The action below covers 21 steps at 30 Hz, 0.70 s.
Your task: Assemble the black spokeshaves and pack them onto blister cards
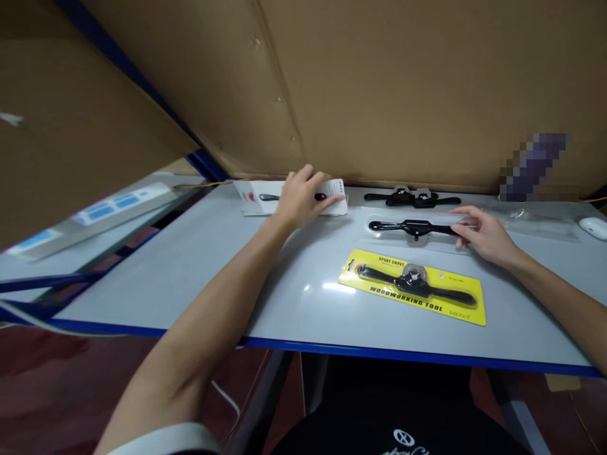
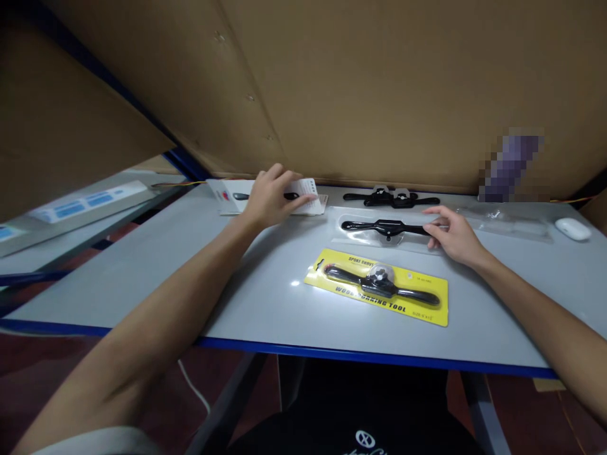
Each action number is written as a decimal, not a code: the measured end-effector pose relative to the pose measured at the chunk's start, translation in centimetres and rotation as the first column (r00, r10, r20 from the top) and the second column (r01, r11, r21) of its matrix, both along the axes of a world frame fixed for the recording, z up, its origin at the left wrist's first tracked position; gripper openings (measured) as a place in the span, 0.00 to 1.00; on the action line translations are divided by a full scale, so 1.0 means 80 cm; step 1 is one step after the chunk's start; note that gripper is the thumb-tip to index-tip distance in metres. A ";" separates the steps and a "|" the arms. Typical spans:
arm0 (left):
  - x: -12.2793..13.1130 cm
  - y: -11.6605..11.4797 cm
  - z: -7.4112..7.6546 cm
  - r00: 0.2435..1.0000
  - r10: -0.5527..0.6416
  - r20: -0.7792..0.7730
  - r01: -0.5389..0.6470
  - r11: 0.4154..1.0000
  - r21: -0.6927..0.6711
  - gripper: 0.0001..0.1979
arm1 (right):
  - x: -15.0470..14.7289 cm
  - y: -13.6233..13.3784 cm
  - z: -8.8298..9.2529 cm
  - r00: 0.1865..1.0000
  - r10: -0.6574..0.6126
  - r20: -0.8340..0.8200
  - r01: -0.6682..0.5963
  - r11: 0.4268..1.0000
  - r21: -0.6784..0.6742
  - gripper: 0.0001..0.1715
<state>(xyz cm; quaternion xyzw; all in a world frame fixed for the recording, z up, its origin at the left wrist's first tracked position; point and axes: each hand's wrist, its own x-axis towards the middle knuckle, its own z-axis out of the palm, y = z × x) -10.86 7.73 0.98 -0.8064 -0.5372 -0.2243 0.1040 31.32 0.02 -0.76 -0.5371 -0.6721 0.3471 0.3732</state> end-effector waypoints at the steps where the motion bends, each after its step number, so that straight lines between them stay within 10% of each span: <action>1: 0.007 -0.006 0.005 1.000 -0.004 0.018 0.004 1.000 0.016 0.28 | 0.000 0.001 0.000 1.000 -0.006 -0.002 0.006 1.000 -0.005 0.26; 7: 0.046 -0.036 0.012 0.968 -0.226 -0.109 0.211 0.968 -0.139 0.29 | 0.000 0.002 0.002 1.000 -0.005 -0.011 0.004 1.000 -0.029 0.24; 21: 0.044 -0.013 -0.026 0.939 -0.342 -0.046 0.316 0.907 -0.279 0.33 | 0.010 0.005 0.000 0.998 0.062 -0.015 -0.063 0.992 -0.106 0.30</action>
